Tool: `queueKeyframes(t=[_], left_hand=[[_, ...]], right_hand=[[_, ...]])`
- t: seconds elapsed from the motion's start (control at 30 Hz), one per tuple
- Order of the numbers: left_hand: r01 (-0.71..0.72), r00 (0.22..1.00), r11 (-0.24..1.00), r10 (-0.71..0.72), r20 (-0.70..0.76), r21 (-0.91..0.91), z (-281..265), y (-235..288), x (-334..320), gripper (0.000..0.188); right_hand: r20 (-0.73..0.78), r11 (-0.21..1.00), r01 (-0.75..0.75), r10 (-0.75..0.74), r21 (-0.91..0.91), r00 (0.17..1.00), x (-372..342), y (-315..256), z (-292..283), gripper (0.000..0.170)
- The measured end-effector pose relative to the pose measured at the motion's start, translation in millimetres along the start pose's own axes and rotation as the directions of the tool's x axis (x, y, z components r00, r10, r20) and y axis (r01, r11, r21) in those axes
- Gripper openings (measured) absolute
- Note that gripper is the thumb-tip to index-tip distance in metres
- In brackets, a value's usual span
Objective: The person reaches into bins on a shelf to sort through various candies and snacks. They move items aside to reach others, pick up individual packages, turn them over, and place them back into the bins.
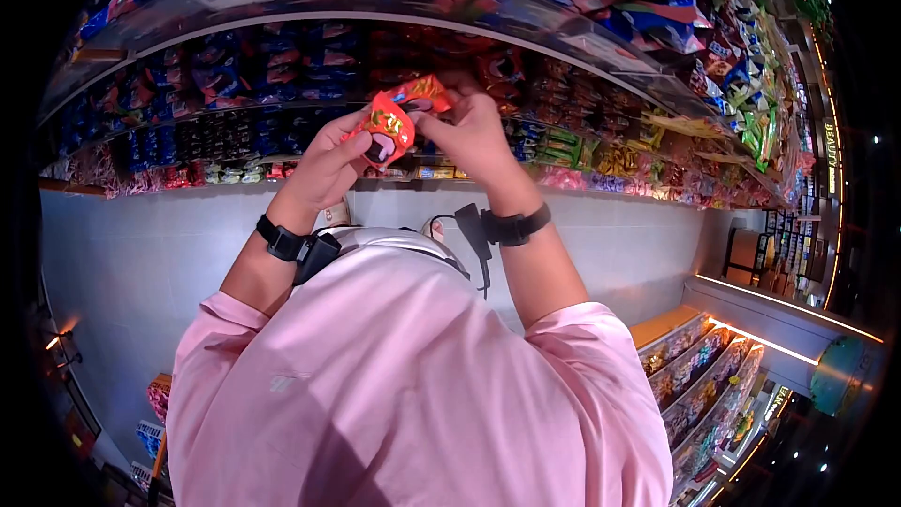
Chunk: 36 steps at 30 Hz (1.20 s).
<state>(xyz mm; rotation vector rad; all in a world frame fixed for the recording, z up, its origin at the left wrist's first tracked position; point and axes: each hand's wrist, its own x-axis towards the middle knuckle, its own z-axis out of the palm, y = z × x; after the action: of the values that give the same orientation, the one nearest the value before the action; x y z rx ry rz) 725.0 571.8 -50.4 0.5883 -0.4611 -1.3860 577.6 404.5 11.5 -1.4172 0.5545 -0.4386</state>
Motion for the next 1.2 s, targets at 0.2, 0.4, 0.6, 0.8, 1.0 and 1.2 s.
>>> queueKeyframes(t=[0.2, 0.4, 0.6, 0.8, 1.0, 1.2], left_hand=[[-0.215, 0.945, 0.948, 0.263, -0.195, 0.235, 21.8, -29.8, 15.2, 0.039], [-0.141, 0.935, 0.779, 0.308, -0.178, 0.611, 35.4, -22.4, 4.8, 0.032], [-0.22, 0.836, 0.811, 0.443, -0.323, 0.542, 30.6, -25.3, -7.8, 0.034], [-0.334, 0.808, 0.9, 0.427, -0.406, 0.28, 15.7, -21.9, -26.4, 0.038], [-0.309, 0.846, 0.898, 0.41, -0.341, 0.313, 11.3, -8.3, -30.9, 0.039], [-0.219, 0.901, 0.929, 0.31, -0.303, 0.298, -2.9, 2.6, -34.7, 0.04]], right_hand=[[0.109, 0.983, 0.009, 0.011, -0.183, 0.994, -5.1, 1.2, -26.6, 0.046], [0.257, 0.778, -0.091, 0.312, -0.622, 0.915, -6.1, -50.4, -36.0, 0.047], [0.341, 0.841, 0.082, 0.126, -0.535, 0.932, 17.7, -23.6, -43.6, 0.045], [0.19, 0.593, 0.158, -0.009, -0.79, 0.982, 65.1, -41.1, -28.5, 0.042], [0.32, 0.079, 0.374, -0.374, -0.924, 0.87, 101.4, -25.9, -12.1, 0.036], [0.318, 0.09, 0.434, -0.553, -0.897, 0.77, 132.1, -8.0, -3.6, 0.033]])
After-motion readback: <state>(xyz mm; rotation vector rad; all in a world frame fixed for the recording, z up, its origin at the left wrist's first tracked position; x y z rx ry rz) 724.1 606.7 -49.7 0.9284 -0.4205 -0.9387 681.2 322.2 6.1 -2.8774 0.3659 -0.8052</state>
